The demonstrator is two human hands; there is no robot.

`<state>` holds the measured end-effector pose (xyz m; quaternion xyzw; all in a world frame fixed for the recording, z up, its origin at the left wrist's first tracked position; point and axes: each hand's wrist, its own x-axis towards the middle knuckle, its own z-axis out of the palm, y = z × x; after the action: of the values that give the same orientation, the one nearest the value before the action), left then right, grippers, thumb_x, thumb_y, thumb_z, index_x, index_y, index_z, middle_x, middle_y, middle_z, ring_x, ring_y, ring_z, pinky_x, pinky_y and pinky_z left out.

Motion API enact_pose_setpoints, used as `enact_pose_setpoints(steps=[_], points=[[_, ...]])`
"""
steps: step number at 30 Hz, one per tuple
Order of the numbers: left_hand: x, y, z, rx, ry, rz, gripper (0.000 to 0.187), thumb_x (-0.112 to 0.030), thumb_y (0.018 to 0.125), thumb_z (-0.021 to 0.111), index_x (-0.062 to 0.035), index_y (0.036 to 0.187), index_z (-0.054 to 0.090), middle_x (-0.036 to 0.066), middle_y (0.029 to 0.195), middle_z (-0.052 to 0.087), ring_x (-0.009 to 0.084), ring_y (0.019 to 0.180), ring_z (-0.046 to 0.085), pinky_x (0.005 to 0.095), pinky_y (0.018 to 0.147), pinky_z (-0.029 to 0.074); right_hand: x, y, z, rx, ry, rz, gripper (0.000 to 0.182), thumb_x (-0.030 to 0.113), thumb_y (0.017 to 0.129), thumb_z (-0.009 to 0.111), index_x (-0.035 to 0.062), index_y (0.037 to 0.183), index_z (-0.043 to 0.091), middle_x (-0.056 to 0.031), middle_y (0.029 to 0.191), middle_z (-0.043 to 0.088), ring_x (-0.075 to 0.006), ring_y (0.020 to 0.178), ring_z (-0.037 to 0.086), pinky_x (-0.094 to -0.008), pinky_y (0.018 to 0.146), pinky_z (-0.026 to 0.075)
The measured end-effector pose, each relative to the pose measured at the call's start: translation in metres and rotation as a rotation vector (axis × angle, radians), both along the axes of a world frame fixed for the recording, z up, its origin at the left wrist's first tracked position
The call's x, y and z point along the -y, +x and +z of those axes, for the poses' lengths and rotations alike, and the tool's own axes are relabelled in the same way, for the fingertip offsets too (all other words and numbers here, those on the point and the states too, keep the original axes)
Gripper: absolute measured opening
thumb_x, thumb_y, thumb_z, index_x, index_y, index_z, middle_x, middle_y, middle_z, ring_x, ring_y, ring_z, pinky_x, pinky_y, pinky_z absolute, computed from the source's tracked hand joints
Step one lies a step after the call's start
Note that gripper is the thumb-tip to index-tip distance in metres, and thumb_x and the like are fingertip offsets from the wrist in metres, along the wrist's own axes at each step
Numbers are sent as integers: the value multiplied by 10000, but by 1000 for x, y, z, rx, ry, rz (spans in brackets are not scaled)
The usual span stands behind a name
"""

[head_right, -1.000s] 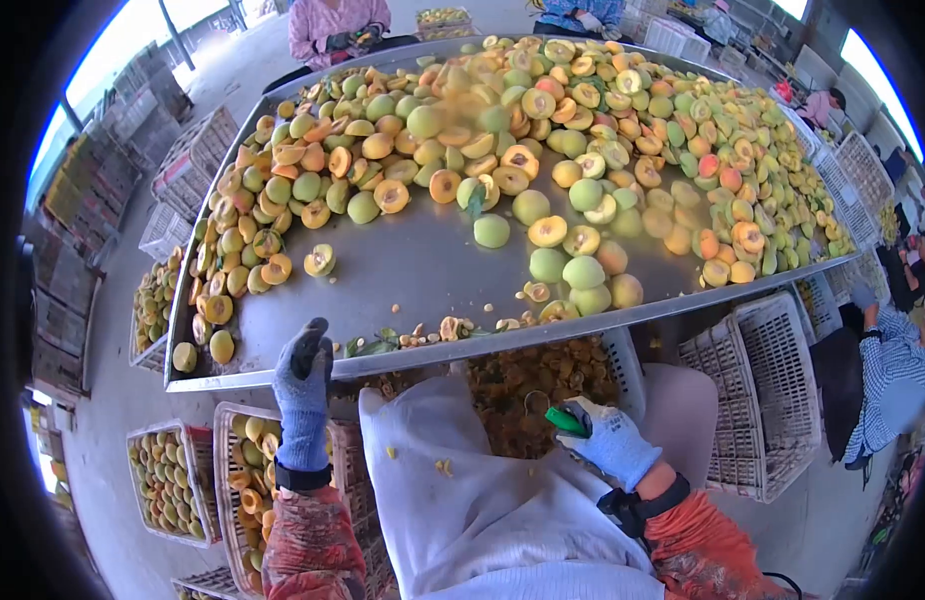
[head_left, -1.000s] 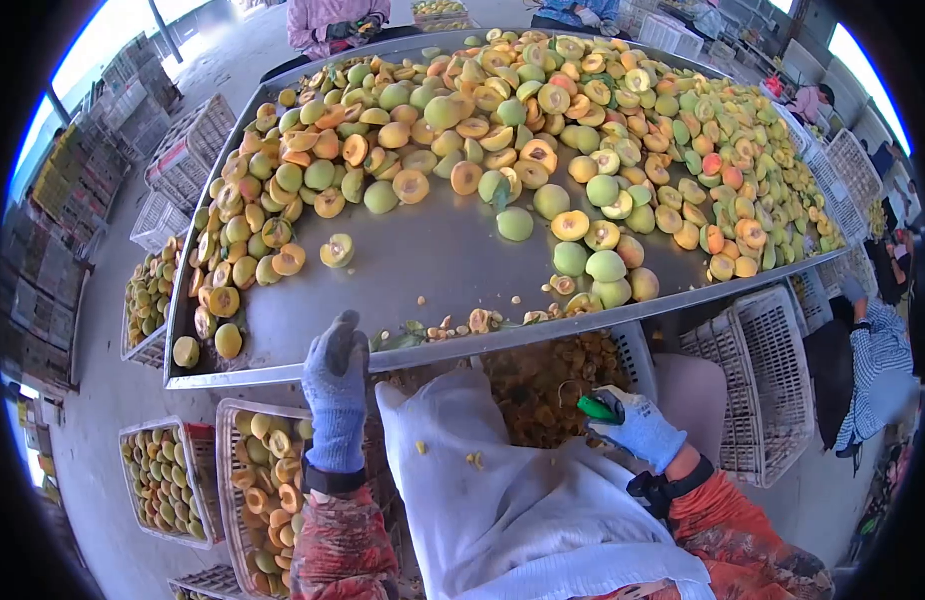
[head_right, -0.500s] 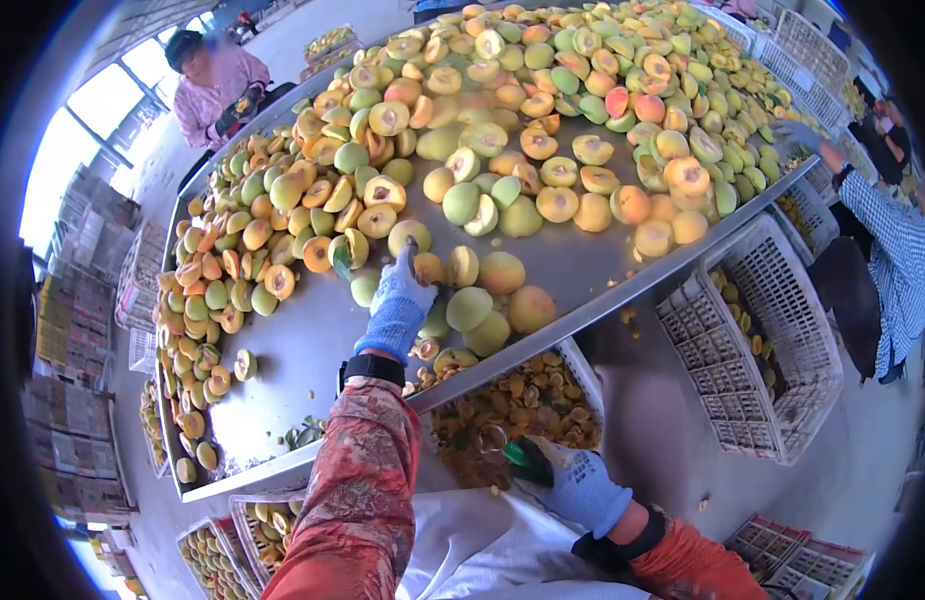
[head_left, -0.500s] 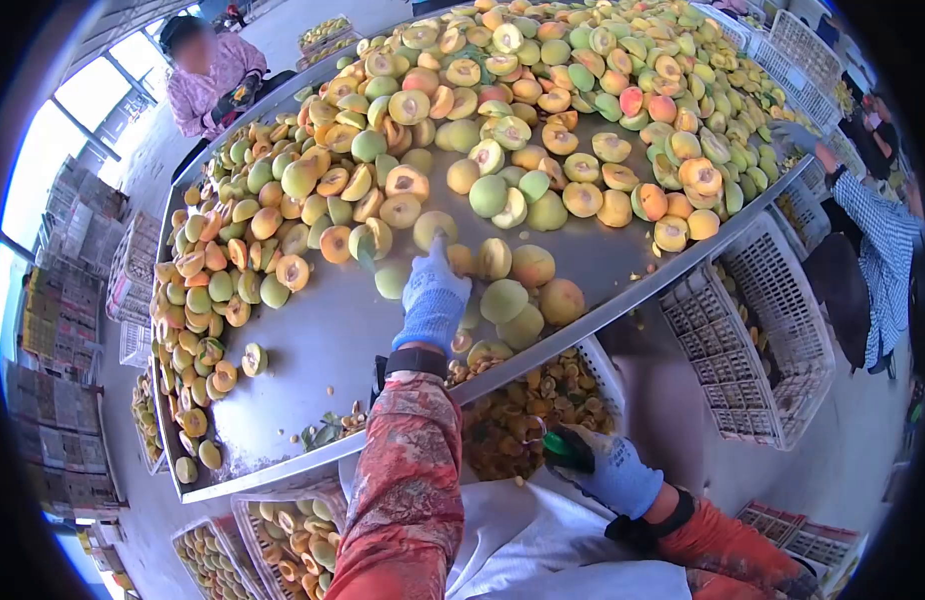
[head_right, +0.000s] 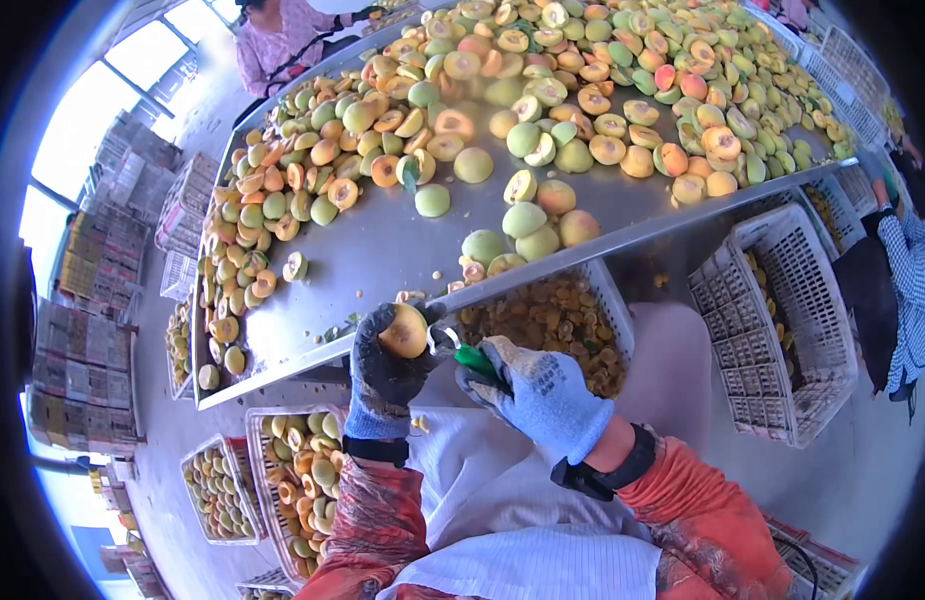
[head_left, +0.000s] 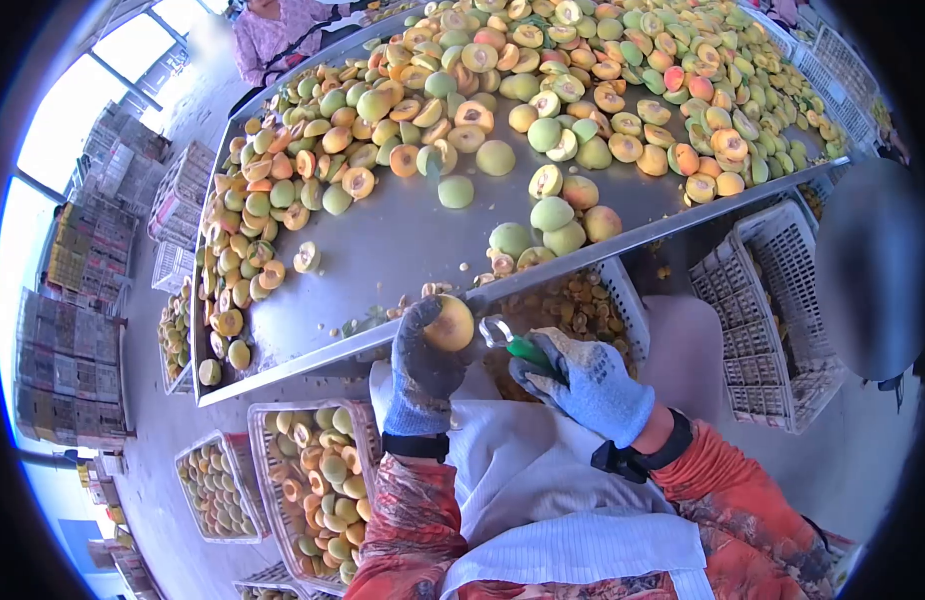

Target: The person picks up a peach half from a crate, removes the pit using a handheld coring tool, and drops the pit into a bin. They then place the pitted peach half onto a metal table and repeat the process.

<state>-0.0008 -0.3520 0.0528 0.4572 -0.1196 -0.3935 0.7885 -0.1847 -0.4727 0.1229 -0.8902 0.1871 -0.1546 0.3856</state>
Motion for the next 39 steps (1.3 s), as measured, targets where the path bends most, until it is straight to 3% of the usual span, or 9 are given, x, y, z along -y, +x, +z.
enact_pose_setpoints(steps=[8,11,15,18,20,24,28,30,39], points=[[-16,-49,31,332,186,256,380,-141,831,570,-12,1176,475,134,1070,589,252,970,589,349,822,499,-40,4,8,-86,-365,37,474,295,751,677,7,1088,512,-127,834,636,-265,670,632,-354,572,480],[-31,-66,77,1469,723,309,498,53,756,592,6,1227,437,161,1075,591,267,933,614,342,833,495,-45,2,10,-65,-405,43,469,270,753,676,0,1095,505,-131,776,626,-269,646,624,-357,571,479],[-27,-76,87,1473,684,401,379,-52,817,581,18,1179,491,133,1016,612,221,868,622,308,778,498,-56,-3,8,119,-281,38,395,325,808,619,17,1037,529,-91,626,578,-253,498,579,-365,460,444],[-17,-85,100,460,454,389,308,-184,875,546,21,1105,554,86,951,620,160,794,601,271,703,483,-60,-7,16,140,-28,51,342,283,815,621,30,1023,521,-97,636,590,-236,486,580,-348,437,437],[-12,-87,105,420,426,384,337,-278,907,503,13,1053,590,59,924,611,112,790,560,246,686,455,-56,-7,42,-158,1243,85,300,257,816,621,33,980,507,-177,661,588,-312,552,594,-379,463,439],[2,-85,98,294,273,392,249,-188,911,523,-1,1071,563,58,892,594,81,689,522,211,604,443,-43,-6,26,-117,1245,100,233,223,848,594,48,974,505,-137,633,577,-289,531,592,-369,435,425],[8,-82,76,265,403,266,296,-193,913,512,24,1112,541,69,889,602,85,746,528,235,686,457,-26,-10,-8,207,-31,223,218,274,894,547,75,977,514,8,583,493,-103,460,521,-265,340,390],[9,-81,65,304,351,268,296,-188,912,501,23,1117,531,100,930,622,137,808,581,261,730,468,-37,-12,25,-103,1370,103,277,320,882,559,56,953,512,-39,565,523,-134,404,508,-270,324,381],[15,-79,50,634,416,254,302,-176,896,493,-17,1153,492,164,967,625,234,856,629,327,765,481,-20,-12,25,-261,1401,195,462,493,878,480,40,868,569,-25,486,479,-122,306,390,-237,311,311]])
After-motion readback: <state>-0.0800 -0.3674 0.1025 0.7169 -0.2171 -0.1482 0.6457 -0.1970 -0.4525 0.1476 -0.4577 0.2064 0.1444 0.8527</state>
